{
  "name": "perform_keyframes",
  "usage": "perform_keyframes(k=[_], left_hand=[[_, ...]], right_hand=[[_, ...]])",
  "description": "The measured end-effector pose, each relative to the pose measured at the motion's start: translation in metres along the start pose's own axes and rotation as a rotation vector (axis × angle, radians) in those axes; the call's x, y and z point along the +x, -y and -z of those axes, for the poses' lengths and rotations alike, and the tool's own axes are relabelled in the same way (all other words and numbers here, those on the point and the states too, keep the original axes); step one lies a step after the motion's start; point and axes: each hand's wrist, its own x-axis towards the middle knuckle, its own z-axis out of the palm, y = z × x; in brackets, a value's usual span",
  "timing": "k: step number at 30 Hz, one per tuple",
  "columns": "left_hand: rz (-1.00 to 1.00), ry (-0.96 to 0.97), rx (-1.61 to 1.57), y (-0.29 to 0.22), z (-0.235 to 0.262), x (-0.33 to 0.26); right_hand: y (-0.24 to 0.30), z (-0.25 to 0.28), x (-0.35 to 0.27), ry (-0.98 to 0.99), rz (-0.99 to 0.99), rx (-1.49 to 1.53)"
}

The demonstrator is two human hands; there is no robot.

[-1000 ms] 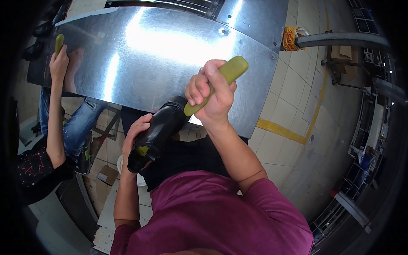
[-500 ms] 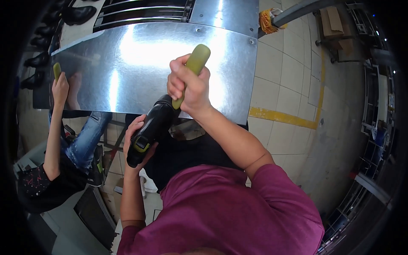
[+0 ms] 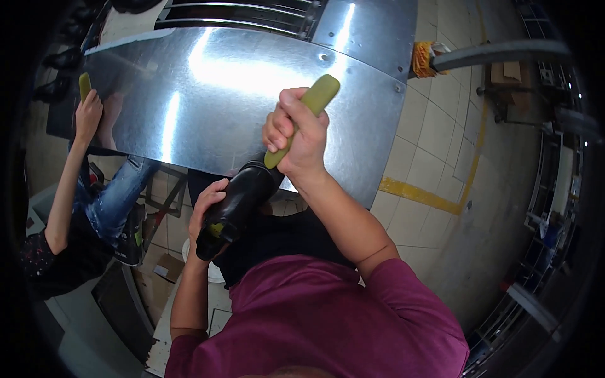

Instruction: Polishing and finishing leather boots on a manufacturing line.

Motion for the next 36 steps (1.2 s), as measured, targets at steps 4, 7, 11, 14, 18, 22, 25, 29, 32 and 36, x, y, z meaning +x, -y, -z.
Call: perform_keyframes(k=[4,7,11,14,18,22,25,29,32,36], left_hand=[[0.037,-0.050,0.005,-0.001,-0.003,-0.001],[0.042,-0.059,0.025,0.000,-0.004,0.001],[0.027,-0.054,0.038,-0.002,-0.003,0.002],[0.029,-0.062,0.032,-0.001,-0.005,0.004],[0.022,-0.054,0.023,0.001,-0.005,0.005],[-0.019,-0.054,0.055,0.000,-0.003,0.003],[-0.005,-0.019,0.096,-0.005,0.000,0.007],[0.028,0.023,0.100,-0.013,0.004,0.012],[0.016,0.061,0.120,-0.013,0.010,0.015],[-0.038,0.105,0.153,-0.013,0.009,0.020]], right_hand=[[-0.001,-0.005,-0.005,0.072,0.045,-0.030],[-0.003,-0.011,-0.011,0.082,0.142,-0.125],[-0.003,-0.013,-0.009,0.211,0.118,-0.289],[-0.003,-0.012,-0.009,0.216,0.067,-0.262],[-0.003,-0.004,-0.006,0.314,0.083,-0.188],[0.005,-0.013,0.005,0.531,-0.199,-0.409],[0.002,-0.039,0.009,0.557,-0.359,-0.829],[-0.009,-0.036,0.003,0.499,-0.179,-0.922],[0.009,-0.013,0.008,0.363,-0.325,-0.589],[-0.009,-0.011,0.000,0.392,-0.021,-0.521]])
